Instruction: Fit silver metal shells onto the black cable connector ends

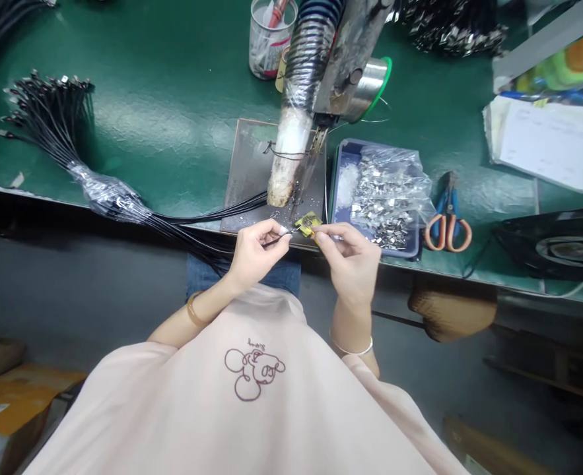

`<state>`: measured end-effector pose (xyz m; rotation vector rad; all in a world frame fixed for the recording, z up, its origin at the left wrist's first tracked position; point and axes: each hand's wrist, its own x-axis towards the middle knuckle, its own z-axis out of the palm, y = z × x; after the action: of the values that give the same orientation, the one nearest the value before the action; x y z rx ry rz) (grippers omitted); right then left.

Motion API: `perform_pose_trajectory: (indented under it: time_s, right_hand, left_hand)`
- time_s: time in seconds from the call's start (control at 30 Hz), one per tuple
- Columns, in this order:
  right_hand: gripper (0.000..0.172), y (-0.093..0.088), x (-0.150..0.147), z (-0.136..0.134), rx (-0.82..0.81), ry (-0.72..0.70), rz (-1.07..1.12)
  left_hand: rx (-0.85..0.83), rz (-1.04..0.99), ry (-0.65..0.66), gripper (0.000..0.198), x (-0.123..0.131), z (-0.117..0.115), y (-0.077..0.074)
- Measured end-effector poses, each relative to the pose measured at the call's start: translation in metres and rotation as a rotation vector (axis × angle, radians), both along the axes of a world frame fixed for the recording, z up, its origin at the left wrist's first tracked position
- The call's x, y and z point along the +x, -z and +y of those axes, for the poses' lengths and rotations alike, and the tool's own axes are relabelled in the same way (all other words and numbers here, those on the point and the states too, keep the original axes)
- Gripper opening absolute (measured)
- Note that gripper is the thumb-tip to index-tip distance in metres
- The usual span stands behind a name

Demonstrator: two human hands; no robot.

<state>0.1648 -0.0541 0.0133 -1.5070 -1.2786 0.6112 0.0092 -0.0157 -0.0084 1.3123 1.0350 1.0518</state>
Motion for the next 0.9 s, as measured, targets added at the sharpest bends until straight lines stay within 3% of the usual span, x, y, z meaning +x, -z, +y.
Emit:
perform_pose_trajectory:
  time_s: [0.27, 0.47, 0.63, 0.8, 0.9]
  right_hand:
    - [0.021, 0.0099, -0.0127, 0.0033, 0.012, -0.077, -0.126]
    - [0.021, 0.0065, -0.0122, 0.0023, -0.002, -0.099, -0.184]
    - [0.025, 0.0074, -0.0141, 0.0017, 0.027, -0.093, -0.252]
    - [0.020, 0.0087, -0.0080, 0.0016, 0.003, -0.037, -0.151]
    - [0.027, 0.0046, -0.0043, 0.0024, -0.054, -0.120, -0.140]
  left_hand:
    - [0.344, 0.209, -0.059, 0.018, 0.0002, -0.0029, -0.0022]
    - [0.414, 0.242, -0.064, 0.020, 0.0007, -0.0025, -0.0015]
    - [0.311, 0.186, -0.033, 0.018, -0.0006, -0.0021, -0.0043]
    - [0.025, -0.013, 0.163, 0.019, -0.0059, 0.0004, -0.0096]
    - [-0.016, -0.067, 0.222, 0.020, -0.0093, 0.0010, -0.0108]
